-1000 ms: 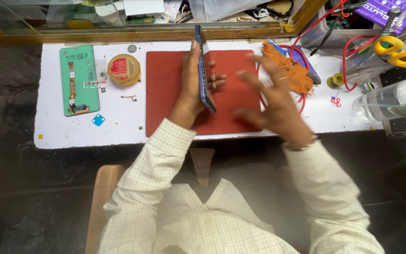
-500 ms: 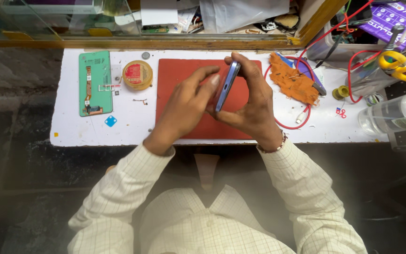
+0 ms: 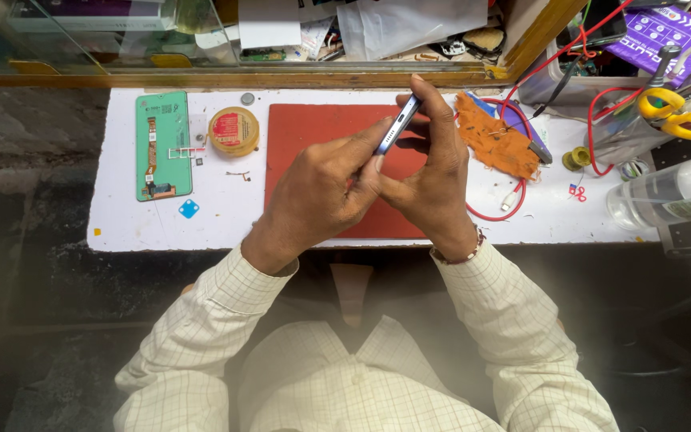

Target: The person pries along the edge of a smartphone with a small metal tool to loosen its back cover, then works the cover off the body. They set the removed back cover aside and place the exposed phone body with its battery and internal components on the work mat.

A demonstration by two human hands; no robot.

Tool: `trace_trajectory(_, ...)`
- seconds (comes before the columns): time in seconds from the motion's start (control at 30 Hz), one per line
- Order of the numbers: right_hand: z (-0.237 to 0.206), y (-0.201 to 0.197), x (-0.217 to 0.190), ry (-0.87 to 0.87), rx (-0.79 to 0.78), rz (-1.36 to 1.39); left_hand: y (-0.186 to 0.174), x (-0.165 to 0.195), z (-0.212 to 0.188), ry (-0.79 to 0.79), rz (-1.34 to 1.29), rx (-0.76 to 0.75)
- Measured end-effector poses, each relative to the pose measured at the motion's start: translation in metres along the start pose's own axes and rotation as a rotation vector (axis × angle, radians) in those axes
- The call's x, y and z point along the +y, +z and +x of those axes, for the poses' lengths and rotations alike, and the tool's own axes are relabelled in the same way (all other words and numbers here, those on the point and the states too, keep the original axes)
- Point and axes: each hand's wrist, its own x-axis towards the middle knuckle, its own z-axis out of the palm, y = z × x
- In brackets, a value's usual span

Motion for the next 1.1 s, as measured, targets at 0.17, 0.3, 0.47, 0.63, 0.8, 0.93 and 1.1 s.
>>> trace_trajectory(0.17,0.0,0.002,-0.003,0.002,0.0,-0.062,-0.003,-0.006,-0.001,0.054,0.038,-0.021)
trace_trajectory(0.3,0.002,0.003,-0.005,-0.002,0.005,-0.065,-0.002,-0.008,-0.001,0.055,0.089,-0.036)
trace_trajectory(0.47,0.001,0.004,-0.005,0.001,0.01,-0.076,-0.004,-0.007,-0.001,0.055,0.113,-0.027)
trace_trajectory(0.63,-0.001,0.009,-0.007,0.006,0.04,-0.083,-0.002,0.002,-0.004,-0.023,0.112,-0.007)
trace_trajectory(0.8,-0.003,0.014,-0.011,0.047,0.067,-0.075,0.001,0.008,-0.004,-0.106,0.118,0.033)
trace_trajectory(0.93,-0.006,0.019,-0.01,0.08,0.097,0.036,0.002,0.008,-0.003,-0.109,0.121,0.063)
trace_trajectory(1.1,-0.008,0.027,-0.008,0.07,0.202,0.005,0.005,0.004,-0.003,-0.153,-0.058,0.131)
